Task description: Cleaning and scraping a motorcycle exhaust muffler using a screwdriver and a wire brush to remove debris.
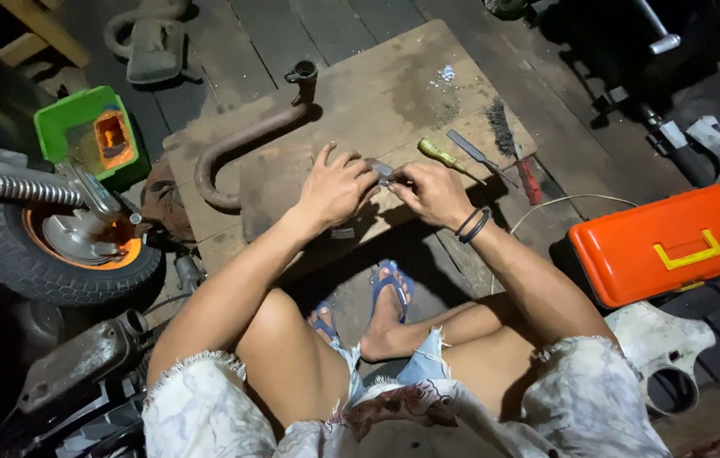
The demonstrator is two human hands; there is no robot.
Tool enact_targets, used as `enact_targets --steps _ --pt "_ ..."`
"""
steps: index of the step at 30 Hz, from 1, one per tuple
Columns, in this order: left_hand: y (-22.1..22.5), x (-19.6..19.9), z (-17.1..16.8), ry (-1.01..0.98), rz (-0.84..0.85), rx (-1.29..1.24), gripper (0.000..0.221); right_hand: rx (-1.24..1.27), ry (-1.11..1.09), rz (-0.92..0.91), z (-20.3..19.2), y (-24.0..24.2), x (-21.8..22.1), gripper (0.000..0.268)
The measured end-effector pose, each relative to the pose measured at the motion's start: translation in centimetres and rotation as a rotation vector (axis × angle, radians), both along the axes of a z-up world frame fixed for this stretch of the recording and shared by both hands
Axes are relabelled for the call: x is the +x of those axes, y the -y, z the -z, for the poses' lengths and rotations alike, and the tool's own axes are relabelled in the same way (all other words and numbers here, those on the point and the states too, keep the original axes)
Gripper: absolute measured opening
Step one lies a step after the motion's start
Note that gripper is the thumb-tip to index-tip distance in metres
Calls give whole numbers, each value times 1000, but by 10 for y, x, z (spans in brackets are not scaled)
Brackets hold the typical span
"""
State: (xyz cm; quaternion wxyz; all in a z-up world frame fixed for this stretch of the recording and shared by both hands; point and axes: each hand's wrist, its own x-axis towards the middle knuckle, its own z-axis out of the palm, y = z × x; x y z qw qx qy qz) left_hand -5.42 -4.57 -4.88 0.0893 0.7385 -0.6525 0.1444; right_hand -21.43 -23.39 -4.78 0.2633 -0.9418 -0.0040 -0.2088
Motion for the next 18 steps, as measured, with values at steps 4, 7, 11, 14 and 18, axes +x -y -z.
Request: enact_targets --steps 4,7,11,14,18 --pt "1 2 11 23 -4 -53 24 5 36 7 -1 -5 -1 17" --pt "-2 4 9 26 -19 -46 22 8 29 3 11 0 1 18" --pt "-10 15 13 80 -78 -51 21 -121 -32 80 46 38 3 27" --pt "-20 25 14 104 -109 -61 21 -295 -180 227 47 55 -10 26" --pt "-30 33 15 109 -160 -56 21 -515 -394 333 59 58 -15 32"
